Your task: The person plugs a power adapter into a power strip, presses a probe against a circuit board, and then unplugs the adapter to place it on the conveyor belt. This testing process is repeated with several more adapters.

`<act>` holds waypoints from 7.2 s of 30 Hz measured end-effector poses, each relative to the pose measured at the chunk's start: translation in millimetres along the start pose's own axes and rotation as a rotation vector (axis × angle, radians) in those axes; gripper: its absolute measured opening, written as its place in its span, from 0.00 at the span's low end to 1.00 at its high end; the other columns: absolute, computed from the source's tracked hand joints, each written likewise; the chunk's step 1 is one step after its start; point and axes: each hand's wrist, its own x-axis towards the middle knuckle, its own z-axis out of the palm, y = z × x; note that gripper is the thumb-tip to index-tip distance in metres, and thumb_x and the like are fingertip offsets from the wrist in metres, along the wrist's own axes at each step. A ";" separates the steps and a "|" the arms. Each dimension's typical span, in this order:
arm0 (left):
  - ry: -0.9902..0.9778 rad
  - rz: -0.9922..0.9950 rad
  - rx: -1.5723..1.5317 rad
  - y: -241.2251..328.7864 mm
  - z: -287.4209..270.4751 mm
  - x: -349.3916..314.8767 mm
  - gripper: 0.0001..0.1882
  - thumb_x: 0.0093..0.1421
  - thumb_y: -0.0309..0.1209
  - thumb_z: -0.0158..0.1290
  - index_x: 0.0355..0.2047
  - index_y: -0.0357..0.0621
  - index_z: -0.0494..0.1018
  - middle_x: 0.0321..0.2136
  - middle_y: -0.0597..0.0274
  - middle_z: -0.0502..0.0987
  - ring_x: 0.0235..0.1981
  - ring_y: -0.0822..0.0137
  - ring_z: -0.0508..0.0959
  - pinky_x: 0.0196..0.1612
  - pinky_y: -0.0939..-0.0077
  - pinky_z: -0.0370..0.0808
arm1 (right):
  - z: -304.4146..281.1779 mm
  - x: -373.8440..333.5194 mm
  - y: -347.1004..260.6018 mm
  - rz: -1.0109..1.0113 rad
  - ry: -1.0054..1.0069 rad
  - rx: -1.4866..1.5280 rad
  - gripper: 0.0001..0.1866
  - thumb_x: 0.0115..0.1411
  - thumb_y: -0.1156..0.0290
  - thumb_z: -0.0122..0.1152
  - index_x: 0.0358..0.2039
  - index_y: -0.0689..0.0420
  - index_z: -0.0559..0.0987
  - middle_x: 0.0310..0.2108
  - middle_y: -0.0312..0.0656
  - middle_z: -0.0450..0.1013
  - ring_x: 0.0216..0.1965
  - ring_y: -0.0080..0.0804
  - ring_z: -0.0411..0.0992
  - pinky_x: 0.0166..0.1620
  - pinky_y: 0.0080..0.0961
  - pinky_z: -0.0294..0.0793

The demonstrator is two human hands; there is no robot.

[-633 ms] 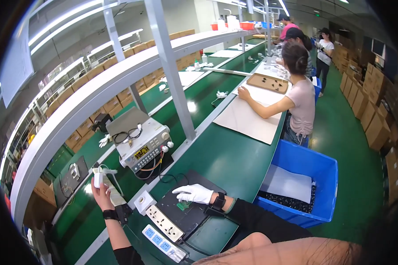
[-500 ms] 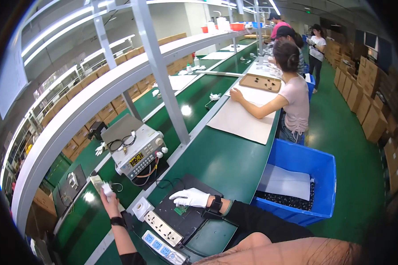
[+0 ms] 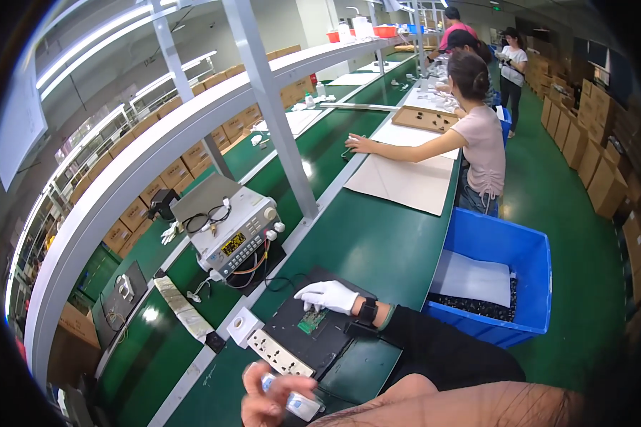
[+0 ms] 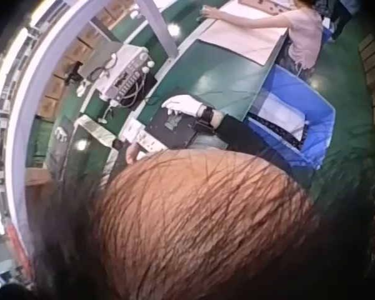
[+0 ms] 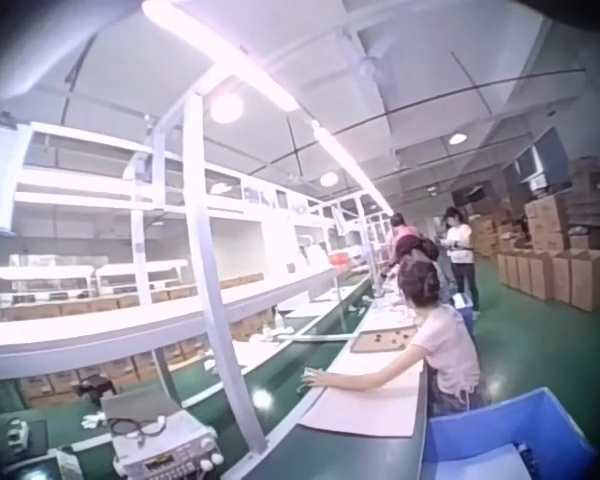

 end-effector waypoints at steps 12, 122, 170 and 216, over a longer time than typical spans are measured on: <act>-0.025 0.080 -0.546 3.9 15.1 -39.6 0.17 0.57 0.43 0.55 0.43 0.52 0.69 0.58 0.53 0.60 0.42 0.55 0.71 0.43 0.61 0.70 | 4.5 0.4 -4.6 0.036 0.018 0.027 0.16 0.64 0.61 0.53 0.47 0.55 0.78 0.31 0.36 0.77 0.28 0.20 0.71 0.33 0.18 0.72; -0.409 0.510 1.367 58.7 3.5 15.9 0.10 0.49 0.35 0.61 0.33 0.58 0.77 0.35 0.65 0.77 0.28 0.64 0.76 0.39 0.61 0.73 | 5.7 -2.7 -4.0 0.056 -0.021 -0.003 0.16 0.65 0.63 0.52 0.49 0.56 0.77 0.33 0.35 0.76 0.31 0.19 0.69 0.35 0.17 0.71; -0.067 -0.500 0.345 -135.6 -164.5 64.1 0.13 0.62 0.38 0.50 0.28 0.42 0.75 0.21 0.72 0.75 0.24 0.78 0.72 0.29 0.80 0.68 | 33.1 19.7 -28.2 -0.167 -0.255 -0.016 0.16 0.64 0.69 0.52 0.49 0.63 0.75 0.28 0.34 0.73 0.25 0.16 0.65 0.30 0.12 0.63; -0.080 -0.364 0.644 -133.3 -154.1 59.6 0.12 0.61 0.36 0.52 0.25 0.42 0.74 0.20 0.71 0.76 0.19 0.79 0.70 0.22 0.80 0.66 | 73.9 9.5 -9.9 -0.333 -0.581 -0.427 0.06 0.55 0.77 0.56 0.31 0.60 0.80 0.30 0.42 0.78 0.31 0.34 0.75 0.37 0.27 0.73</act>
